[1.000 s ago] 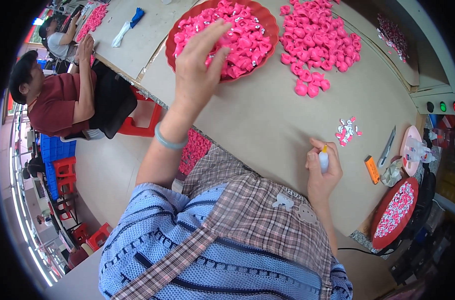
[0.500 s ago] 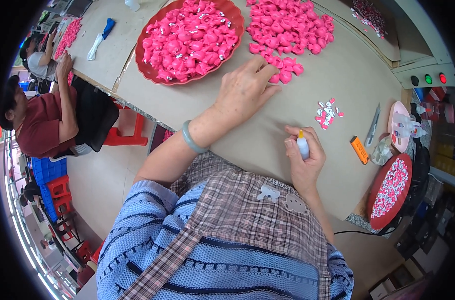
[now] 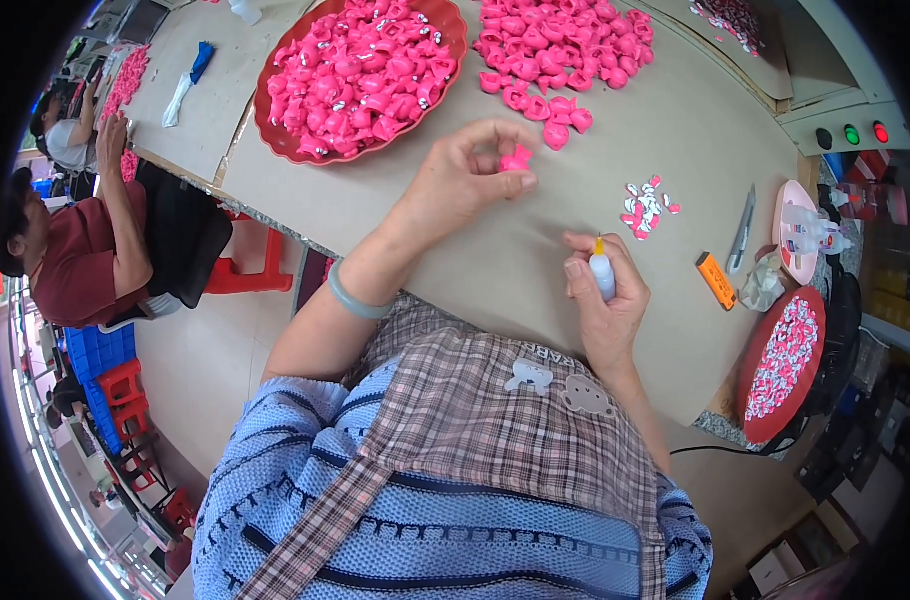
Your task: The person assembles small pink toy components by applying glue from a bottle to the parts and joining them together by hand.
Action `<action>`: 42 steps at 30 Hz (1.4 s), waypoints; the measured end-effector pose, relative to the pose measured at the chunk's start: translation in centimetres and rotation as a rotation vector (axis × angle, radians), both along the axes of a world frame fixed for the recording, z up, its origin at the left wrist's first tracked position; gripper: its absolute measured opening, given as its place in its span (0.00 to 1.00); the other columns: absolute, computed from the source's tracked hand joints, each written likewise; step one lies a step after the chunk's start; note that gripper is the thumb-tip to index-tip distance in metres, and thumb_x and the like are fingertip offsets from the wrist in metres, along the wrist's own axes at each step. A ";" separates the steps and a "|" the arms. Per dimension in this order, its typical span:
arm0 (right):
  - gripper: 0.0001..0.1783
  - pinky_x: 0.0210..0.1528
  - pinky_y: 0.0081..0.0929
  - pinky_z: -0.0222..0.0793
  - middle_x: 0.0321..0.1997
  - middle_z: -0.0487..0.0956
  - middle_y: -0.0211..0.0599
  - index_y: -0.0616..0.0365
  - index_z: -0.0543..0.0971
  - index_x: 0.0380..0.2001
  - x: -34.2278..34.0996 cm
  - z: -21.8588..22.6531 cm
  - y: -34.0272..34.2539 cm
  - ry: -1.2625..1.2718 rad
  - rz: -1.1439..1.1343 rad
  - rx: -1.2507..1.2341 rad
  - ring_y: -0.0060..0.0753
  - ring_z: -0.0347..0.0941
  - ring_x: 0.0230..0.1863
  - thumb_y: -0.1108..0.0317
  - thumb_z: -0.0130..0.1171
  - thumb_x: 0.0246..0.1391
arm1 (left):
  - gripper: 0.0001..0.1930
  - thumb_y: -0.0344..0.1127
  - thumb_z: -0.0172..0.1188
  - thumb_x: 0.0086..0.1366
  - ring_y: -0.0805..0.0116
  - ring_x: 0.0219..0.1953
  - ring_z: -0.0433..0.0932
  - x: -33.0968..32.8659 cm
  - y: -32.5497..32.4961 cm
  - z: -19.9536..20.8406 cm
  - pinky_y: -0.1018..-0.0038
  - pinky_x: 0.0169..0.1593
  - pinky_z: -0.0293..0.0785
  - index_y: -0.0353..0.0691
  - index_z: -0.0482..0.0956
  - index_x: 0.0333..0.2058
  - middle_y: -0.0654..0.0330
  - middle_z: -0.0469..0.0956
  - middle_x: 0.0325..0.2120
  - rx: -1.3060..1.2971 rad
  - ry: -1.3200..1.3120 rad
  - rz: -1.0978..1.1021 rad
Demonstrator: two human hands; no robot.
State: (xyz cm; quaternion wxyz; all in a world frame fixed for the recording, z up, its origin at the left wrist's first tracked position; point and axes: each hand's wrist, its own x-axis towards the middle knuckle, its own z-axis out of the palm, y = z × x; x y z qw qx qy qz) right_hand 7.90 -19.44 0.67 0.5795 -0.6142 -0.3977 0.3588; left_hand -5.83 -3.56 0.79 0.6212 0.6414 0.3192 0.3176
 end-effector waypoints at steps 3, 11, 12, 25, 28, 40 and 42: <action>0.13 0.34 0.16 0.66 0.36 0.72 0.31 0.62 0.76 0.43 0.7 -0.4 -0.1 0.074 0.034 -0.016 0.19 0.69 0.33 0.74 0.59 0.53 | 0.09 0.26 0.62 0.58 0.79 0.30 0.75 -0.6 -1.3 0.5 0.84 0.31 0.72 0.38 0.75 0.39 0.62 0.77 0.36 -0.438 -0.150 -0.140; 0.13 0.27 0.17 0.59 0.40 0.66 0.34 0.59 0.65 0.44 1.3 0.0 0.4 0.407 0.017 0.123 0.19 0.65 0.30 0.75 0.50 0.55 | 0.07 0.30 0.58 0.62 0.79 0.33 0.75 -1.4 -3.7 -0.5 0.84 0.36 0.72 0.38 0.76 0.39 0.58 0.78 0.39 -0.808 -0.315 -0.327; 0.13 0.27 0.17 0.59 0.40 0.66 0.34 0.59 0.65 0.44 1.3 0.0 0.4 0.405 0.017 0.118 0.19 0.65 0.30 0.75 0.50 0.55 | 0.09 0.31 0.57 0.63 0.78 0.34 0.76 -1.3 -4.0 -0.2 0.84 0.38 0.72 0.37 0.76 0.42 0.58 0.78 0.40 -0.853 -0.301 -0.271; 0.17 0.23 0.14 0.64 0.38 0.76 0.42 0.63 0.70 0.46 3.3 1.3 -0.2 0.300 -0.136 0.267 0.23 0.73 0.27 0.75 0.60 0.53 | 0.16 0.28 0.53 0.65 0.67 0.39 0.79 -1.5 -4.2 0.6 0.77 0.47 0.77 0.30 0.71 0.51 0.49 0.76 0.45 -0.914 -0.496 -0.371; 0.19 0.22 0.13 0.65 0.37 0.77 0.44 0.64 0.69 0.47 3.2 2.2 -0.2 0.215 -0.181 0.263 0.23 0.73 0.25 0.75 0.61 0.52 | 0.15 0.28 0.54 0.65 0.67 0.41 0.79 -1.4 -4.3 1.3 0.76 0.48 0.77 0.30 0.72 0.50 0.50 0.76 0.43 -0.909 -0.454 -0.317; 0.24 0.22 0.14 0.65 0.33 0.79 0.46 0.67 0.69 0.51 2.2 2.7 -0.4 -0.161 -0.162 0.389 0.23 0.73 0.24 0.58 0.55 0.60 | 0.13 0.30 0.57 0.63 0.66 0.43 0.79 -1.4 -4.6 0.6 0.75 0.51 0.75 0.35 0.75 0.47 0.50 0.77 0.44 -0.788 -0.432 -0.310; 0.25 0.23 0.14 0.65 0.33 0.79 0.46 0.67 0.69 0.51 2.0 2.7 -0.4 -0.195 -0.162 0.389 0.23 0.73 0.24 0.57 0.55 0.59 | 0.14 0.30 0.57 0.63 0.65 0.44 0.79 -1.4 -4.6 0.6 0.74 0.51 0.75 0.35 0.75 0.47 0.50 0.77 0.44 -0.790 -0.430 -0.309</action>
